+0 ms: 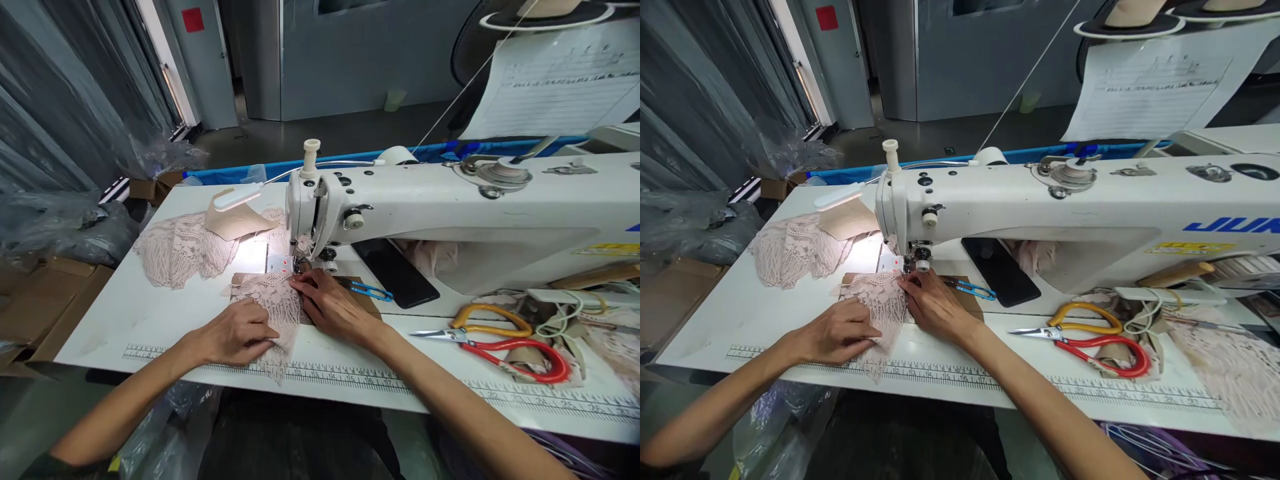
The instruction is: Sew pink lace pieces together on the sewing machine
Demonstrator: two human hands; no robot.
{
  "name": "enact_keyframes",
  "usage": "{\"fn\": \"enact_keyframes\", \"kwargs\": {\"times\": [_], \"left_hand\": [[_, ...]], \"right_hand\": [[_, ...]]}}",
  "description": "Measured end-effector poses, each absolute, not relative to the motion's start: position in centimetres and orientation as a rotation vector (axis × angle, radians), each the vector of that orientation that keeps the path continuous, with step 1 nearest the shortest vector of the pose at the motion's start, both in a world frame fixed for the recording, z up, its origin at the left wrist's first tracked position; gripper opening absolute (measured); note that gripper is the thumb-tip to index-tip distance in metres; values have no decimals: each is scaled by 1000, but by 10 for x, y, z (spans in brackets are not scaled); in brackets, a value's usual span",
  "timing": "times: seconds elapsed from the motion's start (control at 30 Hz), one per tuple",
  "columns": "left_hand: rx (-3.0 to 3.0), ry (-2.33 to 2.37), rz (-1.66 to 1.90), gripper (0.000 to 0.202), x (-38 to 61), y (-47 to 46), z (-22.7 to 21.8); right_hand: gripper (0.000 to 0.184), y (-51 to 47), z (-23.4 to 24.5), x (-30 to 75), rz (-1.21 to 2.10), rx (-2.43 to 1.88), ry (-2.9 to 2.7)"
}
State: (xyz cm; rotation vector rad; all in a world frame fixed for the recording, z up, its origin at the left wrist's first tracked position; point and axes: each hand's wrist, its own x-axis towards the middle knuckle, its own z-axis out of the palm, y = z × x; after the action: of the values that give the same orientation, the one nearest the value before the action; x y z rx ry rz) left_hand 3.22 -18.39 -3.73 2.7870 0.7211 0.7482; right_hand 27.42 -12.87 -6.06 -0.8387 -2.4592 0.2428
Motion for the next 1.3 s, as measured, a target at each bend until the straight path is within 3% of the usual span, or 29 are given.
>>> {"fn": "enact_keyframes", "kwargs": {"times": [0.13, 0.43, 0.77, 1.03, 1.3], "left_hand": [[2709, 680, 959, 7, 32, -180, -43], [2728, 476, 953, 20, 33, -183, -46], [2855, 608, 793, 20, 36, -188, -46], [2864, 591, 845, 16, 35, -187, -44], [2919, 600, 835, 14, 36, -188, -44]], "right_hand": [[39, -128, -63, 276, 256, -834, -2452], [44, -120, -59, 290, 521, -821, -2466], [38, -129, -64, 288, 377, -794, -2439], [39, -131, -60, 295, 547, -794, -2342], [36, -132, -58, 296, 446, -816, -2444]]}}
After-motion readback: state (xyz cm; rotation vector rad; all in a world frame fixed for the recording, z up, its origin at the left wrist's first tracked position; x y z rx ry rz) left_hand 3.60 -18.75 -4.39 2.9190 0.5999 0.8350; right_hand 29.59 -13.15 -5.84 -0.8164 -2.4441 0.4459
